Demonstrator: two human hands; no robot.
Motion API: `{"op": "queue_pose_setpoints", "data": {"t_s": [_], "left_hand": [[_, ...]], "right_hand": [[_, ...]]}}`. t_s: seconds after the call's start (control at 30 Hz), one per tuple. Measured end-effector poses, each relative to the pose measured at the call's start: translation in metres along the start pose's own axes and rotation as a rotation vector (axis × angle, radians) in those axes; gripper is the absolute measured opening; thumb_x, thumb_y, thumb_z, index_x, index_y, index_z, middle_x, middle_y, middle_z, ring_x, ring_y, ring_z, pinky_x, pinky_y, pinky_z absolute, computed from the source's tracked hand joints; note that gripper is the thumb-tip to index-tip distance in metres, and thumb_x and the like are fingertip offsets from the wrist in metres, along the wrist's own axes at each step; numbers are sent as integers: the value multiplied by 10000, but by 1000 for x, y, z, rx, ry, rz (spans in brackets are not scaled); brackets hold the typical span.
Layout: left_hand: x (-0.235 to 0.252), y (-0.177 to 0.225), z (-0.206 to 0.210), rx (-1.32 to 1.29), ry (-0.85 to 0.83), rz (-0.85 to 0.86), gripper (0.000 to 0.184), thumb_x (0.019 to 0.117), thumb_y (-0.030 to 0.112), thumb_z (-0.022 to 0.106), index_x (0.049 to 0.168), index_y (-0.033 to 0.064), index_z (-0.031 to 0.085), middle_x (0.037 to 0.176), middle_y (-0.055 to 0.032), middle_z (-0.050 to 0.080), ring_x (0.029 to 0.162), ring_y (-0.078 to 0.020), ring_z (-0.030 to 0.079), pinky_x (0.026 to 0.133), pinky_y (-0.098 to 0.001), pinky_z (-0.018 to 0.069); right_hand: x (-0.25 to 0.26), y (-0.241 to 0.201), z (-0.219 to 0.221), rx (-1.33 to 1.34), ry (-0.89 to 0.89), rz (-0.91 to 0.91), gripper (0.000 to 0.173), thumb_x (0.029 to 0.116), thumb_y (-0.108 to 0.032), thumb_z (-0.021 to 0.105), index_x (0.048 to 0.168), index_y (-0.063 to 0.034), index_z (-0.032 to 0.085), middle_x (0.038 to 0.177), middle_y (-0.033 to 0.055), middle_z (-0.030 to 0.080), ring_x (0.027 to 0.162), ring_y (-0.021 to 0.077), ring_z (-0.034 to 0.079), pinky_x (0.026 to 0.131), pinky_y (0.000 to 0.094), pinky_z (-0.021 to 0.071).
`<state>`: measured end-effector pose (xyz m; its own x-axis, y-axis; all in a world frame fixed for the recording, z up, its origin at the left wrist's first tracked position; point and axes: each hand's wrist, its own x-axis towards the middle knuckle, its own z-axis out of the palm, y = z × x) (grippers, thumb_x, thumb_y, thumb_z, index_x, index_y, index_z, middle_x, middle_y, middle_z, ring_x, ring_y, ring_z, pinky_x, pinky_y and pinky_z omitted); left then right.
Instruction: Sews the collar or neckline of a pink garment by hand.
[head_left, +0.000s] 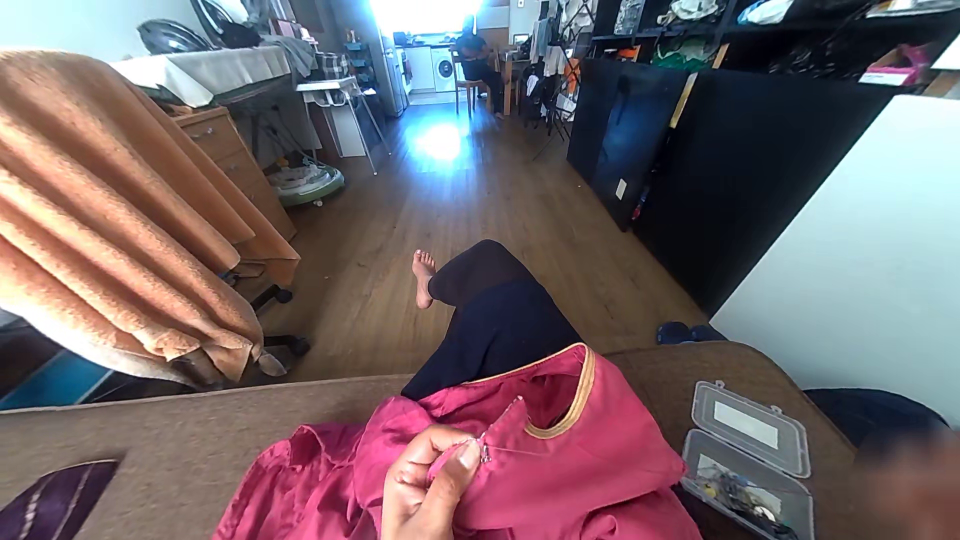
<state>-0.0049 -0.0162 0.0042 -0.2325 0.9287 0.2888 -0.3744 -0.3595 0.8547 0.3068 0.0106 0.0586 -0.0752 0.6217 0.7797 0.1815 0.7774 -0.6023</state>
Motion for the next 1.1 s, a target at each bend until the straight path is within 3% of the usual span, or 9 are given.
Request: {"op": "queue_pose_setpoints", "data": {"t_s": [0.13, 0.2, 0.33, 0.4, 0.6, 1.1], "left_hand": [[4, 0, -7, 53, -75, -17, 213, 970, 24, 585, 933, 133, 765, 803, 59, 731, 712, 17, 668, 668, -169, 563], [1, 3, -5, 115, -130, -3, 216, 965, 33, 606, 961, 169, 773, 850, 99, 742, 749, 41, 668, 688, -157, 559], [-8, 2, 3, 111, -240, 6, 203, 969, 39, 628, 1032, 162, 777, 926, 106, 762, 817, 46, 683, 744, -166, 570], [-10, 2, 5, 89, -258, 4, 189, 971, 48, 636, 1045, 152, 776, 923, 99, 764, 807, 45, 683, 736, -165, 568], [-11, 3, 3, 81, -270, 16, 182, 969, 58, 642, 1046, 154, 776, 915, 103, 761, 798, 52, 676, 723, -154, 559], [-10, 4, 4, 118, -264, 30, 178, 958, 31, 646, 1034, 134, 769, 900, 97, 759, 784, 52, 674, 711, -153, 559]], "right_hand": [[-1, -6, 17, -107, -22, 56, 84, 1061, -285, 576, 1081, -248, 649, 950, -180, 660, 735, -90, 623, 628, 87, 523], [-6, -12, 41, -115, -105, 63, 101, 1062, -283, 578, 1084, -208, 642, 981, -114, 648, 786, -67, 636, 664, 110, 549], [-19, -25, 103, -23, -261, 1, 101, 1036, -111, 600, 1011, -47, 674, 1044, 75, 639, 987, 36, 637, 878, 143, 530], [-23, -25, 120, -33, -274, -48, 98, 1005, -44, 608, 1001, -4, 698, 1003, 125, 631, 976, 83, 628, 890, 131, 507], [-28, -20, 127, -192, -196, -66, 91, 966, -85, 681, 1001, -29, 743, 872, 95, 589, 845, 91, 581, 774, 112, 474], [-26, -19, 121, -191, -244, -59, 164, 981, -35, 610, 1053, -31, 757, 876, 114, 572, 854, 121, 559, 785, 133, 454]]}}
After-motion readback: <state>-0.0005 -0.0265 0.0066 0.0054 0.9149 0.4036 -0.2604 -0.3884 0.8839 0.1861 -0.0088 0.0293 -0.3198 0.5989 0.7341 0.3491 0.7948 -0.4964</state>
